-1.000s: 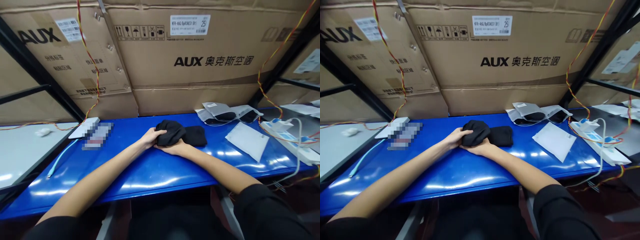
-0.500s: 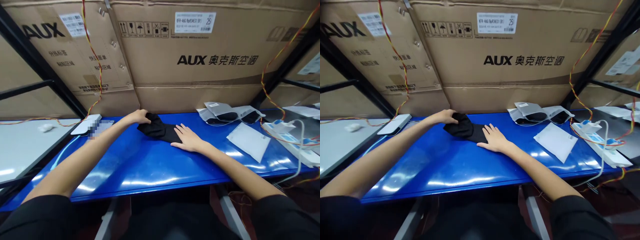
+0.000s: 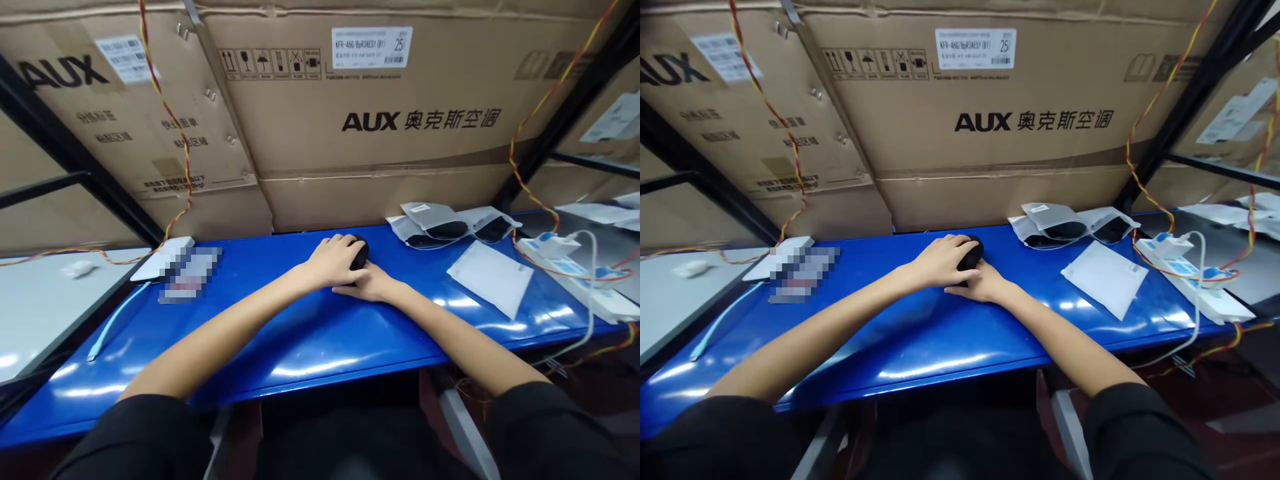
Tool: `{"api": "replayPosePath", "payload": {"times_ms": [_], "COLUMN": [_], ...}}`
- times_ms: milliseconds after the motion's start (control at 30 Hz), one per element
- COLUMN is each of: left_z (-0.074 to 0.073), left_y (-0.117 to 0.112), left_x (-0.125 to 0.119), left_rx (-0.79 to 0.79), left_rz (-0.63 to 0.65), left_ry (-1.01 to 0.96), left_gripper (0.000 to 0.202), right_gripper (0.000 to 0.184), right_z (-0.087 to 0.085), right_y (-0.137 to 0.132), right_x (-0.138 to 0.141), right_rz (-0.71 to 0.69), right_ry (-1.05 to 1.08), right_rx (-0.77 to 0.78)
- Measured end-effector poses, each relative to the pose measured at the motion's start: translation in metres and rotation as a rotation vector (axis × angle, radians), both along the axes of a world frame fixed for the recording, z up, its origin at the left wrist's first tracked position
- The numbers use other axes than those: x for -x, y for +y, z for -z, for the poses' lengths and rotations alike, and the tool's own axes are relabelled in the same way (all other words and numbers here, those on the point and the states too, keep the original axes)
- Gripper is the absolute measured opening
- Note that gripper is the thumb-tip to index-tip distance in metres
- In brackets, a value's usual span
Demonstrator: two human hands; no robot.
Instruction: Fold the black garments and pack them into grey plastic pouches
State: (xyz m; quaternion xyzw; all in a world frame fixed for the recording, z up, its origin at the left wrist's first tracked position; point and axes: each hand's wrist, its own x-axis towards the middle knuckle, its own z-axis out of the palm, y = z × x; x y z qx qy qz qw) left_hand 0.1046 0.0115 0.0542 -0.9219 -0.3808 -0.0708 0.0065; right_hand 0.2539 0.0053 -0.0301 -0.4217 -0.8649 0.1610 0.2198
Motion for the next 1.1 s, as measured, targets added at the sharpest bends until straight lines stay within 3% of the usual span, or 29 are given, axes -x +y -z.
{"api": "replayPosePath", "payload": {"times_ms": [133, 267, 367, 533, 633, 700, 800, 900, 967, 1033, 1100], "left_z": [0.030, 0.046, 0.054, 0.067, 0.065, 0.056, 0.037, 0.020, 0.015, 0.015, 0.021], "left_y": [-0.001, -0.007, -0.010, -0.012, -0.010, -0.004, 0.012, 0.030, 0.041, 0.049, 0.056], "left_x": [0.022, 0.014, 0.003, -0.003, 0.000, 0.005, 0.018, 0.034, 0.041, 0.041, 0.034], "left_rx": [0.024, 0.023, -0.023, -0.073, -0.052, 0.032, 0.181, 0.212, 0.321, 0.477, 0.530], "left_rz": [-0.036, -0.088, -0.079, -0.054, -0.048, -0.045, -0.104, -0.367, -0.503, -0.506, -0.438], "left_ry": [-0.076, -0.091, -0.050, -0.042, -0.063, -0.102, -0.217, -0.245, -0.191, -0.195, -0.311], "left_gripper": [0.081, 0.078, 0.080, 0.083, 0.084, 0.081, 0.069, 0.078, 0.089, 0.092, 0.087], "right_gripper": [0.080, 0.080, 0.073, 0.060, 0.071, 0.081, 0.084, 0.084, 0.087, 0.089, 0.090], "right_z": [-0.009, -0.022, -0.028, -0.025, -0.012, 0.001, 0.020, 0.029, 0.028, 0.023, 0.016], "right_y": [0.011, 0.012, -0.006, -0.042, -0.046, -0.043, -0.045, -0.065, -0.083, -0.098, -0.104], "right_x": [-0.017, -0.055, -0.093, -0.154, -0.182, -0.194, -0.200, -0.185, -0.164, -0.137, -0.110], "right_rz": [-0.133, -0.115, 0.116, 0.562, 0.832, 0.908, 0.883, 0.791, 0.690, 0.537, 0.375], "right_ry": [0.069, -0.083, -0.229, -0.310, -0.374, -0.423, -0.426, -0.397, -0.377, -0.349, -0.316], "right_rx": [0.033, 0.079, 0.087, -0.070, -0.041, 0.049, 0.087, 0.076, 0.093, 0.080, 0.058]}}
